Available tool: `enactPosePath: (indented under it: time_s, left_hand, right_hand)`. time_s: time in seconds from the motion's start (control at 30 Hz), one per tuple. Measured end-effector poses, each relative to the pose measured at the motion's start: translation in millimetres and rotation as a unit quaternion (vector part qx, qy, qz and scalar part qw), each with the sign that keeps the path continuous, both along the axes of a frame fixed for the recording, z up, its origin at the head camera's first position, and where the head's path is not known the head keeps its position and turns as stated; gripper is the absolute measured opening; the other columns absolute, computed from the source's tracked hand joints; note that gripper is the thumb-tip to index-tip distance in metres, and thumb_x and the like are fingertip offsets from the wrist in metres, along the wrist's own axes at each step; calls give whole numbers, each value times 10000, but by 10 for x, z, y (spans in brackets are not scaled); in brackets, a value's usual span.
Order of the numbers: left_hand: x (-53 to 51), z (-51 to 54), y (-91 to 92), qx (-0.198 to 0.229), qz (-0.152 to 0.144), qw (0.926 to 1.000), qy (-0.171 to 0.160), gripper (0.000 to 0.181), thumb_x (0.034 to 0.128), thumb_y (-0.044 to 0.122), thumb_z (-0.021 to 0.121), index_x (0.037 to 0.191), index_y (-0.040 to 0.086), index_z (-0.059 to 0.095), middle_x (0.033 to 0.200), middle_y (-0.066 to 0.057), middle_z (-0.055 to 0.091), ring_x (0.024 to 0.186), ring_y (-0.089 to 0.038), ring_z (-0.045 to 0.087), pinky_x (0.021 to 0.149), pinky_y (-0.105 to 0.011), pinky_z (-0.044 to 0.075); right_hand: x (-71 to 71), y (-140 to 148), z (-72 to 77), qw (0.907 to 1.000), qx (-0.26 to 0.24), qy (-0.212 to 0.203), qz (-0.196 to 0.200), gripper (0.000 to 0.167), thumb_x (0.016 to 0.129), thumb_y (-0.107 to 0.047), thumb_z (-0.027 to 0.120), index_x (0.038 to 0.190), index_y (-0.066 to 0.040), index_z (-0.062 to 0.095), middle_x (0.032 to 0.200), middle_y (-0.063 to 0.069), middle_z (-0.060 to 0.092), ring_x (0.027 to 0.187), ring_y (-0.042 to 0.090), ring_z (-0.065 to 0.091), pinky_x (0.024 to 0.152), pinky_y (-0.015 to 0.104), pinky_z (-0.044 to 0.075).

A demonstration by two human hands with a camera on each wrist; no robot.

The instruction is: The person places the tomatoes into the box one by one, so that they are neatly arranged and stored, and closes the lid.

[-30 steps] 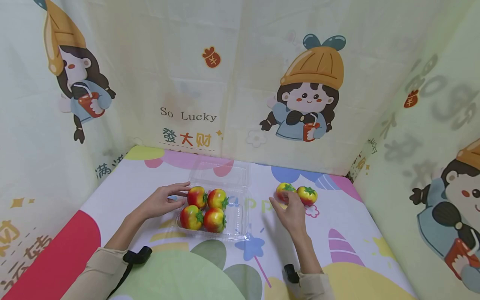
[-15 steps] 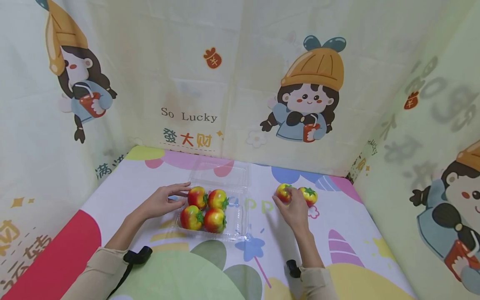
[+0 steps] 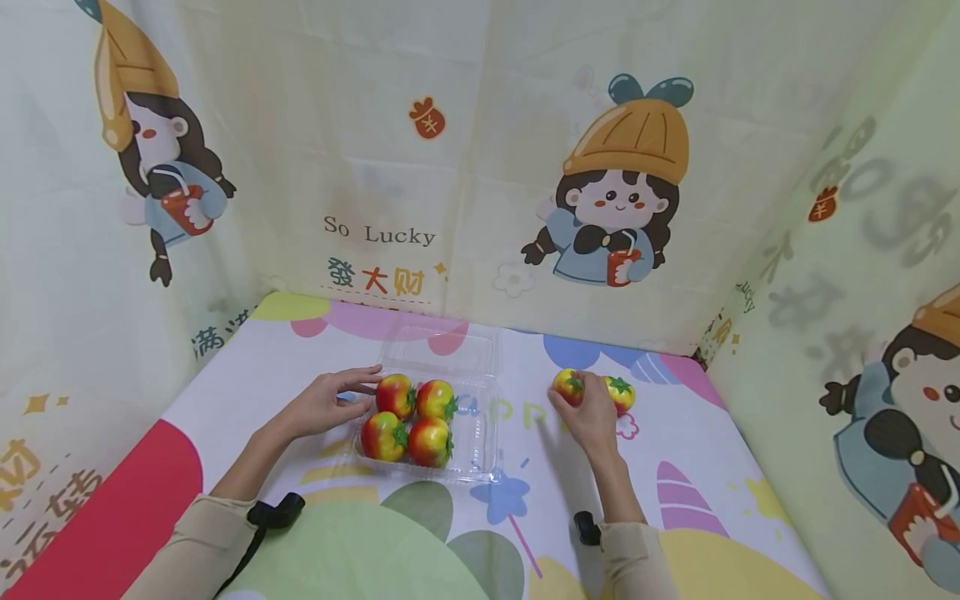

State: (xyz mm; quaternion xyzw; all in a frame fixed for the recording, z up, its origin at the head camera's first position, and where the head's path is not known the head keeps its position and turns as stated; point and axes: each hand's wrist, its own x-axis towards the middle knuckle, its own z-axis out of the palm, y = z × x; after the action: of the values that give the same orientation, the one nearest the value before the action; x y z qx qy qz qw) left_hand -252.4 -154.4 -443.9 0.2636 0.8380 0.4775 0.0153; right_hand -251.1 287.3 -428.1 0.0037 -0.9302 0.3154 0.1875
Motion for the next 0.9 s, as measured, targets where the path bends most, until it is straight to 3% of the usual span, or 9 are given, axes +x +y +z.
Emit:
enactPosePath:
  time_s: [0.63, 0.9]
  left_hand:
    - [0, -2, -2, -37, 17, 10000, 26, 485, 950, 80, 704, 1415, 1, 590, 1446, -223, 576, 1169, -364, 672, 876, -400, 616]
    - [0, -4, -8, 10, -27, 10000, 70, 471, 949, 76, 704, 1402, -6, 599, 1500, -250, 510, 1162, -369, 676, 869, -397, 618]
  right_hand:
    - [-160, 63, -71, 9998, 134, -122, 82, 644, 864, -214, 824, 1355, 83, 530, 1353, 317, 528, 1202, 463, 510, 1076, 593, 410]
    - [-222, 101, -58, 9991, 206, -310, 212, 681, 879, -210, 806, 1414, 74, 494, 1411, 319, 492, 1251, 460, 480, 1108, 590, 381]
